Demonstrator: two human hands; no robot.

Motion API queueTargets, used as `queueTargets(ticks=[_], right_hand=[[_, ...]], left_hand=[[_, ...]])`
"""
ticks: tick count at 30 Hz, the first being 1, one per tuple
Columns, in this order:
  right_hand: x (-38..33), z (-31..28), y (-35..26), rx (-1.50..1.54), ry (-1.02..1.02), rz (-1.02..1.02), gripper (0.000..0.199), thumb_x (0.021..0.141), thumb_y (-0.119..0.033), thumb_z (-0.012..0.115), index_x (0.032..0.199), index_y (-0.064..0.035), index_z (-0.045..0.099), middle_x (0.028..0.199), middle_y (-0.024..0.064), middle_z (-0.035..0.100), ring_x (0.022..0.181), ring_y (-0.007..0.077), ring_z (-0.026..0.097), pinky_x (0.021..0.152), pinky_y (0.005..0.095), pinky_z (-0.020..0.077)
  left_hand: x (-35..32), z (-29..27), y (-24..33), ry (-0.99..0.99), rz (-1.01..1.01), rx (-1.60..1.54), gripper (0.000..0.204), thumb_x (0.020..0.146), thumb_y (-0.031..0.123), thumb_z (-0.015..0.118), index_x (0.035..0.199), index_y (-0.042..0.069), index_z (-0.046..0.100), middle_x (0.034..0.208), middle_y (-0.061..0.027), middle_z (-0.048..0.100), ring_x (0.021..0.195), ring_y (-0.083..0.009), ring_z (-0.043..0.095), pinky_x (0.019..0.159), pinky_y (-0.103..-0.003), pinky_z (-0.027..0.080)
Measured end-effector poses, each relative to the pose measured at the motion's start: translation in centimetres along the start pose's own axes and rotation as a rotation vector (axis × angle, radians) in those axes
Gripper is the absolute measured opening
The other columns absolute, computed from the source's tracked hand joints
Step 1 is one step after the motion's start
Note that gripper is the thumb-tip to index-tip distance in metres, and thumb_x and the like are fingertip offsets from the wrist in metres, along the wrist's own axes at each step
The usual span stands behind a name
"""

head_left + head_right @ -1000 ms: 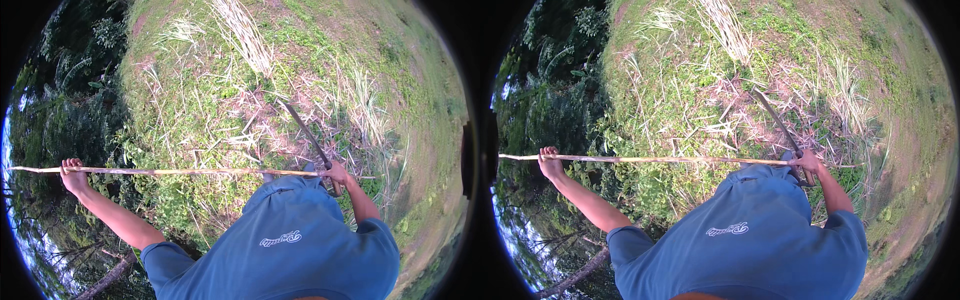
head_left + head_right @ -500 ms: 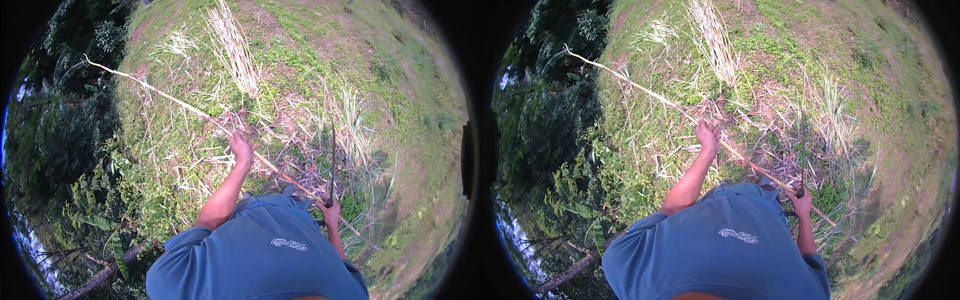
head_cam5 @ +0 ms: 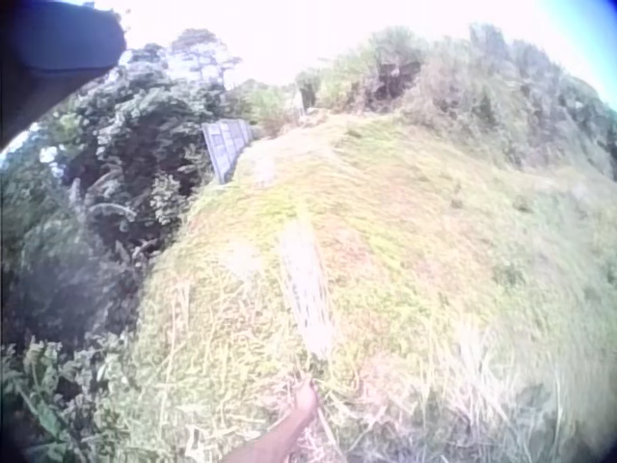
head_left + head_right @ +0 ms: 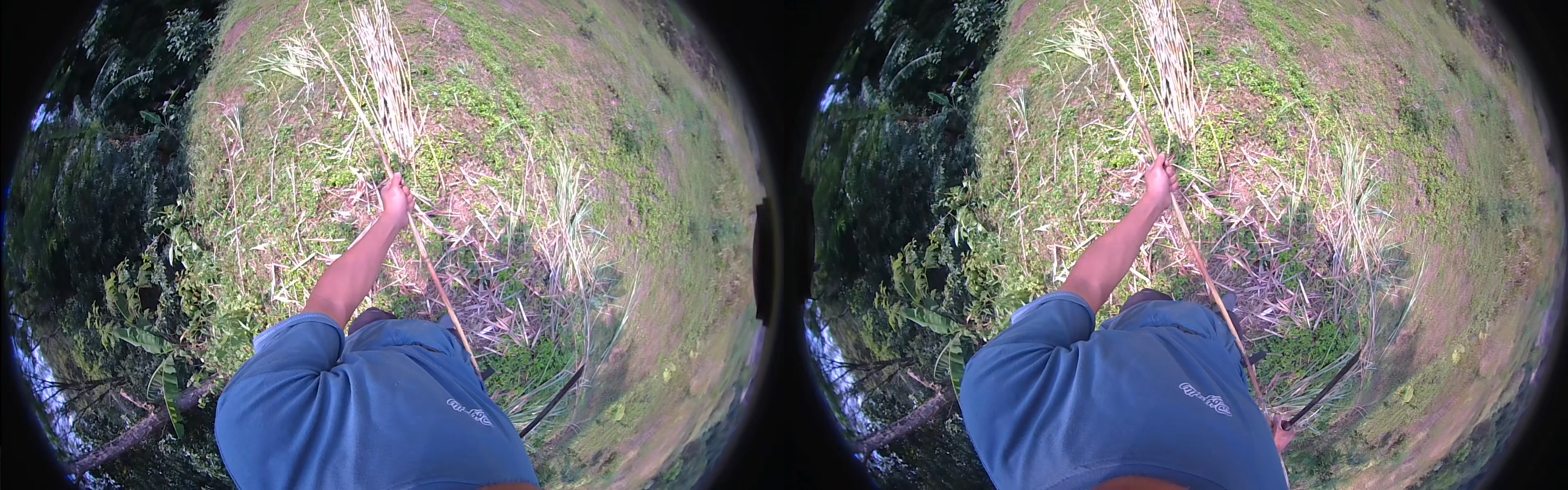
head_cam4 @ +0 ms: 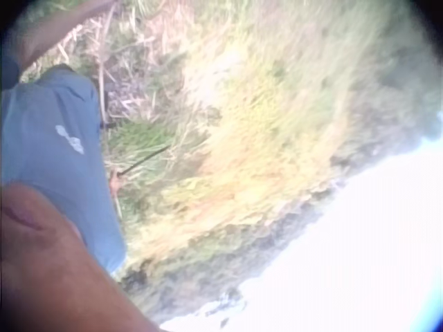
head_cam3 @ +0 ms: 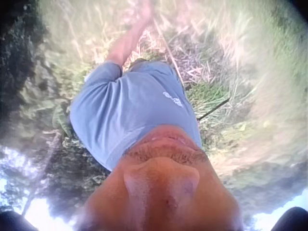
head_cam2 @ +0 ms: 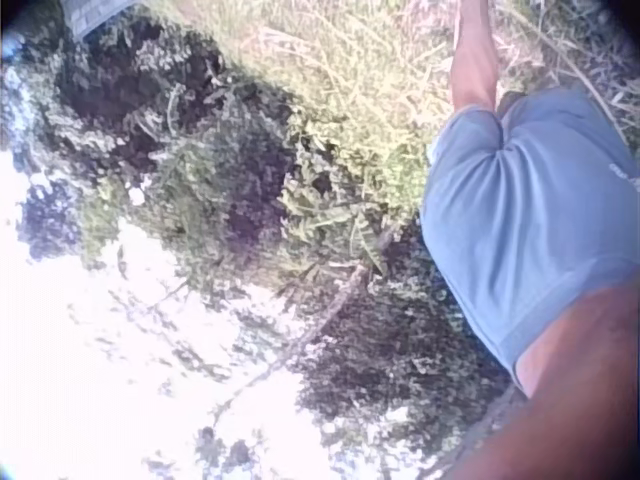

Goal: The person uses a machete to cut long sticks into shorter pieces. They repeatedly pick up sticks from the ground, position them, and chop them into smaller segments, dropping the cut pieces onto a growing pile.

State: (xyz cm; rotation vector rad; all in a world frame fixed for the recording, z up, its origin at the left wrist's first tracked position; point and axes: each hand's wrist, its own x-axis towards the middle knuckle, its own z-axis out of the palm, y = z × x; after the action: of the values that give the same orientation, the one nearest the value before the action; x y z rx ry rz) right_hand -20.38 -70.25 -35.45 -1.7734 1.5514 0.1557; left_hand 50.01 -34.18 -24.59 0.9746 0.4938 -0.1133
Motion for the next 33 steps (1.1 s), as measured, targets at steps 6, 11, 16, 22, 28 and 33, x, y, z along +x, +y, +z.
queueTargets(ticks=[6, 11, 16, 22, 28, 33], right_hand=[[-4.4, 6.9, -9.6, 0.070, -0.124, -0.098, 0.037, 0.069, -0.022, 0.085, 0.067, -0.0042, 0.053, 0.060, 0.0001, 0.050, 0.055, 0.0140, 0.046, 0.053, 0.0326, 0.0392], [-10.0, 15.1, -25.1, 0.193, -0.218, -0.319, 0.037, 0.069, -0.021, 0.085, 0.071, -0.0042, 0.052, 0.063, 0.0001, 0.050, 0.056, 0.0132, 0.044, 0.054, 0.0319, 0.0375], [-13.4, 30.9, -49.1, 0.264, -0.169, -0.622, 0.033, 0.077, -0.025, 0.076, 0.076, 0.0006, 0.055, 0.066, 0.0056, 0.056, 0.055, 0.0146, 0.050, 0.058, 0.0315, 0.0446], [-16.0, 54.9, -78.4, 0.167, -0.026, -0.692, 0.038, 0.076, -0.033, 0.071, 0.082, 0.0040, 0.065, 0.078, 0.0173, 0.068, 0.072, 0.0336, 0.066, 0.071, 0.0438, 0.0493], [-25.1, 67.8, -80.3, 0.061, -0.322, -0.588, 0.036, 0.074, -0.027, 0.064, 0.086, 0.0075, 0.065, 0.082, 0.0180, 0.067, 0.070, 0.0308, 0.064, 0.069, 0.0430, 0.0499], [-30.4, 70.1, -65.4, -0.412, -0.399, -0.838, 0.038, 0.073, -0.029, 0.068, 0.085, 0.0077, 0.068, 0.085, 0.0228, 0.067, 0.083, 0.0334, 0.067, 0.079, 0.0412, 0.0499]], left_hand=[[7.6, 3.1, 6.6, -0.082, 0.101, -0.018, 0.022, 0.099, 0.031, 0.046, 0.091, 0.010, 0.047, 0.058, 0.0035, 0.036, 0.042, -0.0073, 0.031, 0.037, -0.024, 0.025], [8.6, 4.5, 12.4, -0.103, 0.153, 0.508, 0.051, 0.099, 0.032, 0.046, 0.139, 0.001, 0.037, 0.121, -0.0172, 0.059, 0.110, -0.0274, 0.058, 0.096, -0.042, 0.045], [0.6, -9.6, 16.1, -0.289, 0.345, 0.579, 0.046, 0.096, 0.036, 0.053, 0.125, 0.001, 0.059, 0.126, -0.0155, 0.060, 0.117, -0.0233, 0.055, 0.103, -0.034, 0.039], [-11.1, -47.2, 12.1, 0.262, -0.346, 1.147, 0.038, 0.085, 0.041, 0.060, 0.079, 0.007, 0.075, 0.087, -0.0166, 0.071, 0.083, -0.0292, 0.067, 0.081, -0.038, 0.050], [-35.5, -68.9, 10.3, 1.199, -0.200, 0.563, 0.033, 0.088, 0.029, 0.061, 0.071, 0.001, 0.064, 0.061, -0.0044, 0.059, 0.051, -0.0125, 0.050, 0.051, -0.032, 0.041], [-47.0, -66.0, -1.0, 2.126, -0.010, -0.188, 0.040, 0.090, 0.032, 0.057, 0.060, 0.008, 0.048, 0.053, -0.0045, 0.047, 0.044, -0.0157, 0.040, 0.044, -0.037, 0.032]])
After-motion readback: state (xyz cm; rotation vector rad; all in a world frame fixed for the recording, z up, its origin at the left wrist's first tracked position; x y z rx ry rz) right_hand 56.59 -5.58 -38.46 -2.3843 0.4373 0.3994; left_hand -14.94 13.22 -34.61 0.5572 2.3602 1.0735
